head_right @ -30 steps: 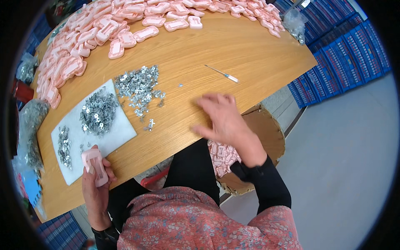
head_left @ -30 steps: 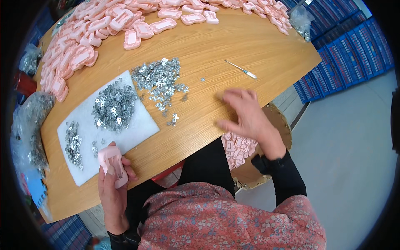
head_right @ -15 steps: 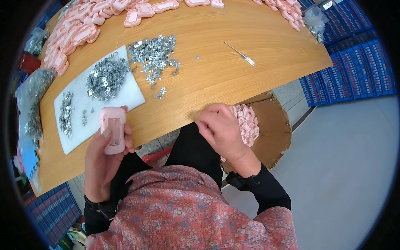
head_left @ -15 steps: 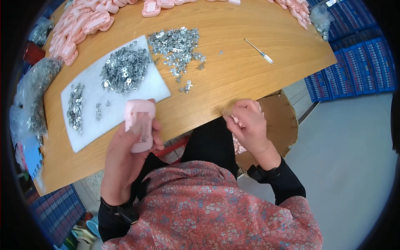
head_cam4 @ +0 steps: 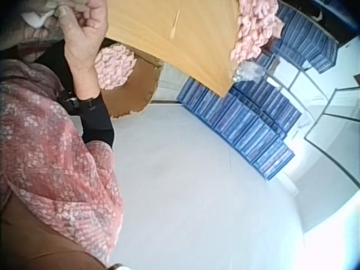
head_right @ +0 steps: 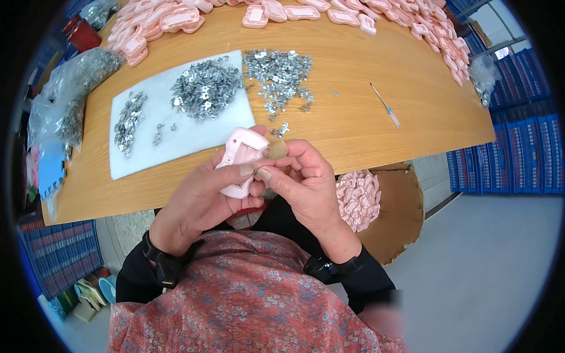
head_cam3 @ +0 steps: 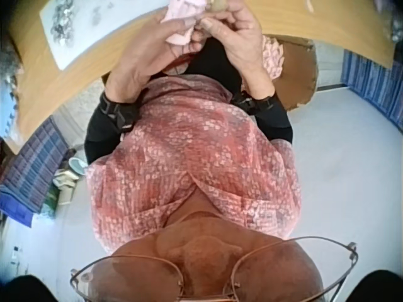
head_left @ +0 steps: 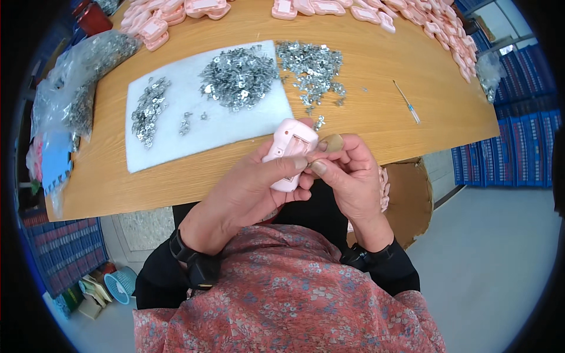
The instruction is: The person assembles small pink plastic cases by inserting metal components into them. They pick up a case, insert a metal piece, and then use a small tool to secure it before placing the finished unit aside.
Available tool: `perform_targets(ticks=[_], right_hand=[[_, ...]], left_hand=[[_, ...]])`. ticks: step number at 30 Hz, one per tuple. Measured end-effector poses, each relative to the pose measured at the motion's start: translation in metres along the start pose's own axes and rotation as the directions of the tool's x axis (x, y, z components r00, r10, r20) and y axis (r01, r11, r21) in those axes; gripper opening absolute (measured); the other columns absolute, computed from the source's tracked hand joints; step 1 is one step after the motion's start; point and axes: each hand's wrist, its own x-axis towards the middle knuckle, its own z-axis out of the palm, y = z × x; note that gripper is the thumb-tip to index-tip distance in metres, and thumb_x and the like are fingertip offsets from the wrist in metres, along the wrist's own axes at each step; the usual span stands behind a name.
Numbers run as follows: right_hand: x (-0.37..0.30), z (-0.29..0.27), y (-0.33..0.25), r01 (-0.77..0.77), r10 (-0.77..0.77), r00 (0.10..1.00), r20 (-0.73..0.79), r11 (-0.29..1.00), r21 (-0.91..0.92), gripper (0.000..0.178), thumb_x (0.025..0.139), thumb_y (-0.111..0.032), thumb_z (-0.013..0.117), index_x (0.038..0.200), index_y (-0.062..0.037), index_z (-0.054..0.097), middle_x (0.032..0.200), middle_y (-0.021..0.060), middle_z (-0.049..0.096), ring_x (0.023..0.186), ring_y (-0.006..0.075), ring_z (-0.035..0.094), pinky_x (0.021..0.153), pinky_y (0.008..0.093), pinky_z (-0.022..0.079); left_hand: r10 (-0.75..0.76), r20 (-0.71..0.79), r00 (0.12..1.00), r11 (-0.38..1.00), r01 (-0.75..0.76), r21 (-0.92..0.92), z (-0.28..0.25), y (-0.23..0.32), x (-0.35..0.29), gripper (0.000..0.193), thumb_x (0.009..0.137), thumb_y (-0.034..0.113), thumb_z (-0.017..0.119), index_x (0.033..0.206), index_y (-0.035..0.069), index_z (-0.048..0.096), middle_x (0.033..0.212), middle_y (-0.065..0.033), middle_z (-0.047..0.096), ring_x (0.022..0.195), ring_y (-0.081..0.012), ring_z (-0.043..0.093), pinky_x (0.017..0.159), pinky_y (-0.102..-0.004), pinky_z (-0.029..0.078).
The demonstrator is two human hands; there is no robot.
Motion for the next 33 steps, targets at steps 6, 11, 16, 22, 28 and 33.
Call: perform_targets(ticks=[6,11,16,22,28,33], right_hand=[[0.015,0.019,0.008,0.119,-0.141,0.987,-0.08,0.964,-0.236,0.024,0.091,0.008,0.061,0.114,0.0016,0.054,0.105,0.0113,0.066,0.09,0.0149,0.068,0.08,0.0292,0.057],[0.02,0.03,0.009,-0.029,0.015,0.996,-0.084,0.985,-0.169,0.022,0.092,0.007,0.06,0.113,0.0018,0.054,0.101,0.009,0.066,0.087,0.0133,0.066,0.08,0.0278,0.055],[0.027,0.026,0.004,-0.069,0.056,0.996,-0.068,0.977,-0.204,0.024,0.091,0.004,0.062,0.113,-0.0004,0.054,0.1,0.0054,0.064,0.09,0.0101,0.064,0.082,0.0249,0.052],[0.041,0.017,-0.008,0.143,-0.132,0.99,0.056,0.873,-0.467,0.025,0.088,0.001,0.068,0.11,-0.0025,0.056,0.096,0.0022,0.065,0.09,0.0081,0.062,0.081,0.0238,0.049],[0.047,0.034,-0.023,0.101,-0.033,0.994,0.106,0.658,-0.746,0.028,0.085,0.0,0.071,0.108,-0.0028,0.057,0.095,0.0028,0.064,0.089,0.0101,0.062,0.08,0.0255,0.049],[0.051,0.038,-0.026,0.161,-0.065,0.987,0.148,0.474,-0.866,0.028,0.083,-0.006,0.074,0.105,-0.0019,0.058,0.083,0.005,0.068,0.079,0.0113,0.065,0.073,0.0273,0.051]], left_hand=[[0.179,-0.109,0.978,0.984,-0.178,0.015,-0.007,0.003,0.0,0.066,0.092,0.003,0.061,0.151,0.014,0.033,0.111,-0.0033,0.057,0.084,-0.0112,0.057,0.079,-0.0308,0.054],[0.337,-0.195,0.921,0.938,-0.312,0.149,0.002,0.004,0.001,0.064,0.092,0.001,0.058,0.151,0.011,0.034,0.109,-0.0047,0.056,0.085,-0.0116,0.057,0.079,-0.0305,0.053],[0.343,-0.173,0.923,0.918,-0.291,0.269,-0.006,0.006,-0.001,0.057,0.097,0.008,0.054,0.15,0.01,0.034,0.108,-0.0067,0.059,0.081,-0.0125,0.059,0.076,-0.0312,0.053],[0.146,0.007,0.989,0.989,-0.146,-0.031,-0.024,0.014,-0.009,0.051,0.108,0.04,0.027,0.151,0.013,0.033,0.097,-0.0104,0.064,0.08,-0.0192,0.064,0.072,-0.035,0.055],[0.077,0.01,0.997,0.995,-0.077,-0.058,-0.025,0.012,-0.012,0.05,0.109,0.041,0.024,0.149,0.012,0.035,0.098,-0.0105,0.064,0.081,-0.0202,0.065,0.072,-0.0376,0.057],[0.036,-0.033,0.999,0.999,-0.037,-0.018,-0.03,0.007,-0.013,0.048,0.108,0.041,0.026,0.138,0.008,0.044,0.099,-0.0113,0.064,0.083,-0.021,0.065,0.074,-0.0385,0.057]])
